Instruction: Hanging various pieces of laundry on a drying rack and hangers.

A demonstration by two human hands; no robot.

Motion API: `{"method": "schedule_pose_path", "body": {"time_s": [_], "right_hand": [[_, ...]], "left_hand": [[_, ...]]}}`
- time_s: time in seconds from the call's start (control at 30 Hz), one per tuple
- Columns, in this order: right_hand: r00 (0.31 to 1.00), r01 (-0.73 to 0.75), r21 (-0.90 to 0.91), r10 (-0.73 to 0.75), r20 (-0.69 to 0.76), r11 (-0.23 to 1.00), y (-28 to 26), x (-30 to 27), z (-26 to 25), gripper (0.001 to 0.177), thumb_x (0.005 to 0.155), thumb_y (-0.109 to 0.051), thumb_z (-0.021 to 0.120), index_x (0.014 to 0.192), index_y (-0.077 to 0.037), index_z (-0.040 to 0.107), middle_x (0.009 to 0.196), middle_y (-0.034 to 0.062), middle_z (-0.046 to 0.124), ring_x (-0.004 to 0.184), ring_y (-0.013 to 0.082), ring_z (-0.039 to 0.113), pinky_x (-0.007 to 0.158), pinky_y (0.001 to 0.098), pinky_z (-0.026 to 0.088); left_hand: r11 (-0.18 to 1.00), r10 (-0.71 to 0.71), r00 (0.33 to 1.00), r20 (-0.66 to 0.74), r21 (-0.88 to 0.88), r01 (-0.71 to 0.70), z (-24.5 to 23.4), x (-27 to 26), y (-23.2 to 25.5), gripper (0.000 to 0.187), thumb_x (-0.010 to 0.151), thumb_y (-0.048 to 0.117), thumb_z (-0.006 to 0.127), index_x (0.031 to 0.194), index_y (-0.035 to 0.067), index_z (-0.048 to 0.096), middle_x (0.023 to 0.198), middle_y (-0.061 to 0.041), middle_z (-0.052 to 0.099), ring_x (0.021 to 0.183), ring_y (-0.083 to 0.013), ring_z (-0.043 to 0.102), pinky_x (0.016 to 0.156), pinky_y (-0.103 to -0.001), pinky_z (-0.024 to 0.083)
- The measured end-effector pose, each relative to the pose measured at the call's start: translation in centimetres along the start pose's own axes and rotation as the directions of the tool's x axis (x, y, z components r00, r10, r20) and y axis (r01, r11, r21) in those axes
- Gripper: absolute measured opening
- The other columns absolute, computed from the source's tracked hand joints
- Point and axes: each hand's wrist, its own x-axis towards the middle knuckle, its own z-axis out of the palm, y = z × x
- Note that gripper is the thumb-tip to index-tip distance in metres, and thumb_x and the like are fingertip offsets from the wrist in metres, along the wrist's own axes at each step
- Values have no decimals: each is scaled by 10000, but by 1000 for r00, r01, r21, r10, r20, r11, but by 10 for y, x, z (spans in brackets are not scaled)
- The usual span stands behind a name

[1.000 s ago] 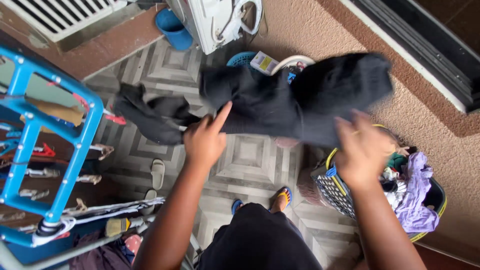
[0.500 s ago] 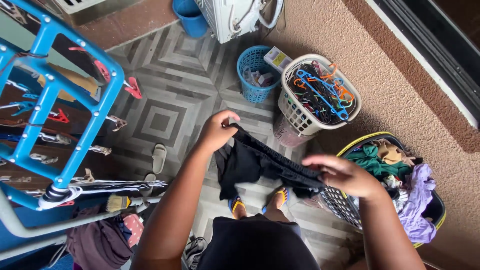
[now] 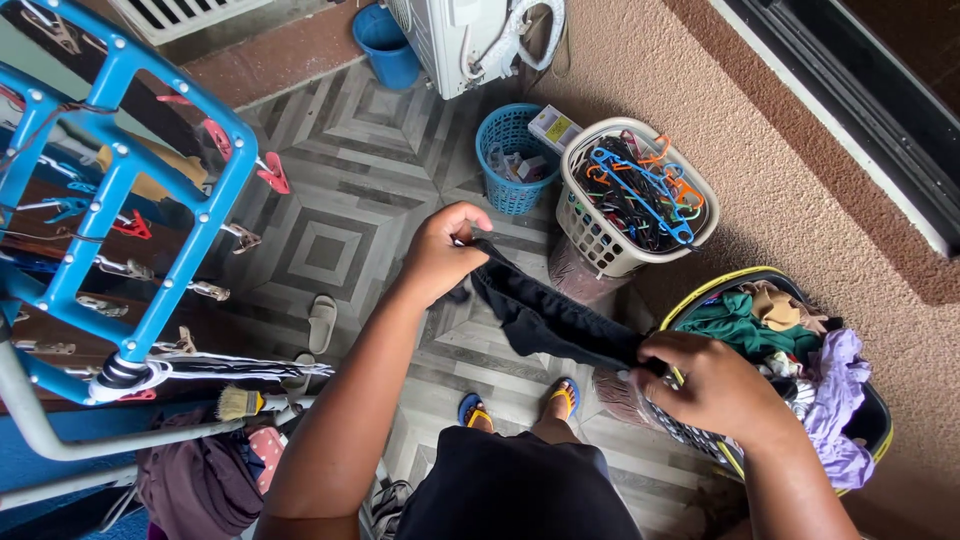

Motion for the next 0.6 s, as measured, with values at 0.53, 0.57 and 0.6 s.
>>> {"method": "schedule_pose_path", "body": {"time_s": [0.53,0.57,0.6], "right_hand": [[859,511,168,-497,-121,843,-11,39,-24,184,755,-122,801,902,-72,702,1015,121,697,985,324,659,791,421,546],[851,525,236,-504,-147,817,-3,39,-24,172,778,-105,793,910,-65,692,1000,108,695,974,315,656,794,422,537],[843,538,303,-510,-174,787,5,39,-24,160,801,-88,785,919,-57,681,985,95,692,962,306,652,798,422,528]], "left_hand": [[640,143,932,332,-750,168,96,-8,24,342,743,134,515,1071,100,426,875,-6,404,783,-113,360,691,-259,324],[631,135,944,301,-761,153,104,-7,27,317,787,183,537,1072,99,428,874,-7,404,772,-116,361,686,-260,320],[621,126,954,271,-772,137,113,-6,31,306,830,231,559,1073,98,430,873,-8,405,760,-119,363,680,-260,315]]}}
